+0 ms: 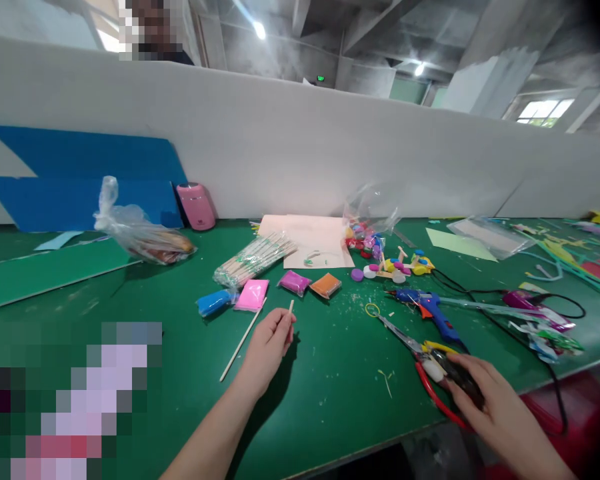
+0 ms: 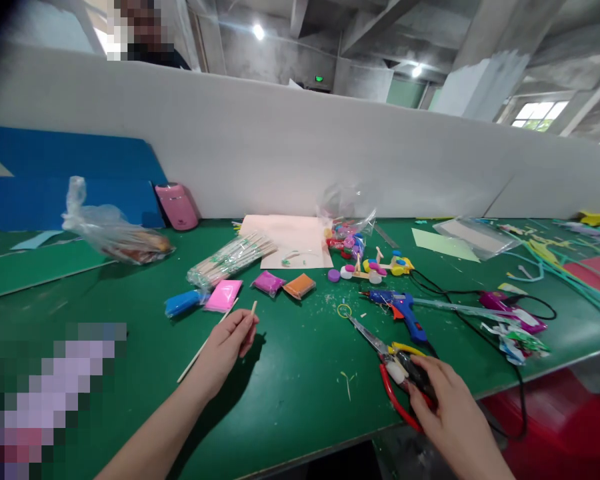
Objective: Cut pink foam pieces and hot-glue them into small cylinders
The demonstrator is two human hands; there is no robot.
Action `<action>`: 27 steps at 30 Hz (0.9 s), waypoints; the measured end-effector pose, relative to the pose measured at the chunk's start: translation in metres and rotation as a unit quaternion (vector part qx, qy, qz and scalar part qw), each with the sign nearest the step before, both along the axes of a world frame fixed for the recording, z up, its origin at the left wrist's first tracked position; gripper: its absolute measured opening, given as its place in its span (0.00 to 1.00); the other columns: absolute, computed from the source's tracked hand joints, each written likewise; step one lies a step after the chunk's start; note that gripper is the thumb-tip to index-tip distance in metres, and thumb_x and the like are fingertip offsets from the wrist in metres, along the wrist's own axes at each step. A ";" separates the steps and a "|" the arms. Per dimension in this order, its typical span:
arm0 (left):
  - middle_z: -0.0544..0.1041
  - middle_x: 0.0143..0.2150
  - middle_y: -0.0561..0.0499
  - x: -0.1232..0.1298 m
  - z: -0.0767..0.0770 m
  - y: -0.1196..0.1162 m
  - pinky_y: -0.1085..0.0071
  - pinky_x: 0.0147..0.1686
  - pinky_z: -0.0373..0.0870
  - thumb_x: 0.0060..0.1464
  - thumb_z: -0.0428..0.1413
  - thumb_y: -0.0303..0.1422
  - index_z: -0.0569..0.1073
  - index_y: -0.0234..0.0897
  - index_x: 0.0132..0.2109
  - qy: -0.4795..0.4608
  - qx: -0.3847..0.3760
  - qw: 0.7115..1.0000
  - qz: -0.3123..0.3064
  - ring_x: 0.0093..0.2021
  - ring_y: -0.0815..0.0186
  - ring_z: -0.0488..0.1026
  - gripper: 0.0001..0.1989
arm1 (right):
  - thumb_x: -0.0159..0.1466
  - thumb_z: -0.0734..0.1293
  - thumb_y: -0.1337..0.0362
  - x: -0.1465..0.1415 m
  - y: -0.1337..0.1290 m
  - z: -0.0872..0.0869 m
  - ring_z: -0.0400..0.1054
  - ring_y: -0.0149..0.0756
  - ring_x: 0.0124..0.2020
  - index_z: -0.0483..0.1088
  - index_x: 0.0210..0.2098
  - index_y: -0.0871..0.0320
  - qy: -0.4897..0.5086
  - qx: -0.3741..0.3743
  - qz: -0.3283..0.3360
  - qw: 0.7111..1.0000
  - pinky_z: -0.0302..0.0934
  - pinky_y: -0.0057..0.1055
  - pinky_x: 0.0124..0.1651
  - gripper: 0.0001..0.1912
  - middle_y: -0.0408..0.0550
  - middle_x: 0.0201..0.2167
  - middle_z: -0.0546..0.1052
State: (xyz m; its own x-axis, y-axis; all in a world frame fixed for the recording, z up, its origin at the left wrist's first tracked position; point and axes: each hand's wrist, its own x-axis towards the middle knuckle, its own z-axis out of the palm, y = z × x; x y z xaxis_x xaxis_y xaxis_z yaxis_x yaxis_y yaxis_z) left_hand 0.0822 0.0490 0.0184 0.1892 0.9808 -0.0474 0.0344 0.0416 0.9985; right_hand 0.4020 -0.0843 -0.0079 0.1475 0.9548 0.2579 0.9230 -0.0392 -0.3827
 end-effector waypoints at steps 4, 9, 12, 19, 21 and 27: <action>0.54 0.18 0.61 0.000 -0.005 -0.002 0.79 0.17 0.46 0.51 0.46 0.38 0.63 0.37 0.29 -0.026 -0.014 1.000 0.000 0.17 0.75 0.51 0.10 | 0.53 0.57 0.63 0.023 -0.006 -0.020 0.63 0.46 0.45 0.56 0.49 0.60 -0.069 -0.047 0.033 0.996 0.58 0.40 0.45 0.24 0.56 0.46 0.66; 0.50 0.17 0.62 -0.001 -0.011 -0.004 0.77 0.17 0.43 0.52 0.45 0.38 0.63 0.37 0.29 -0.047 -0.019 0.999 0.003 0.17 0.75 0.47 0.10 | 0.49 0.61 0.62 0.039 0.015 -0.033 0.68 0.50 0.38 0.61 0.45 0.60 -0.095 -0.077 0.020 0.992 0.62 0.39 0.39 0.23 0.57 0.39 0.71; 0.48 0.17 0.62 -0.002 -0.013 -0.004 0.77 0.16 0.42 0.52 0.45 0.39 0.63 0.37 0.29 -0.053 -0.019 0.998 0.005 0.17 0.75 0.45 0.11 | 0.50 0.62 0.62 0.042 0.019 -0.036 0.68 0.49 0.38 0.63 0.43 0.58 -0.077 -0.062 0.026 0.995 0.62 0.38 0.38 0.20 0.55 0.39 0.72; 0.49 0.17 0.62 -0.002 -0.007 -0.005 0.76 0.17 0.41 0.51 0.47 0.41 0.67 0.35 0.35 -0.059 -0.019 0.998 -0.005 0.17 0.75 0.45 0.14 | 0.52 0.58 0.63 -0.011 0.027 -0.013 0.67 0.43 0.41 0.59 0.46 0.58 0.089 -0.062 0.049 0.993 0.62 0.35 0.42 0.21 0.52 0.42 0.71; 0.48 0.18 0.62 -0.002 -0.006 -0.005 0.76 0.16 0.40 0.50 0.47 0.42 0.67 0.34 0.36 -0.064 -0.022 0.998 -0.011 0.17 0.75 0.44 0.15 | 0.52 0.58 0.64 -0.032 0.035 -0.004 0.67 0.41 0.40 0.58 0.45 0.57 0.139 -0.084 0.066 0.985 0.62 0.33 0.42 0.20 0.50 0.42 0.70; 0.53 0.17 0.61 -0.004 -0.002 -0.005 0.77 0.17 0.46 0.52 0.46 0.40 0.66 0.35 0.34 -0.063 -0.015 0.998 -0.025 0.17 0.75 0.50 0.13 | 0.53 0.62 0.61 -0.088 0.056 0.021 0.68 0.39 0.35 0.61 0.41 0.56 0.199 -0.087 0.083 0.973 0.63 0.29 0.36 0.16 0.47 0.36 0.72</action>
State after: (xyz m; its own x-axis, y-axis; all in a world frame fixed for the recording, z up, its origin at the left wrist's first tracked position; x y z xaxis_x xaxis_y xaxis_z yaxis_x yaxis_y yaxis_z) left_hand 0.0782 0.0439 0.0160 0.2435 0.9686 -0.0502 -0.0876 0.0735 0.9934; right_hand 0.3144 -0.0288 0.0129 0.0420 0.9981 0.0444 0.7019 0.0022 -0.7123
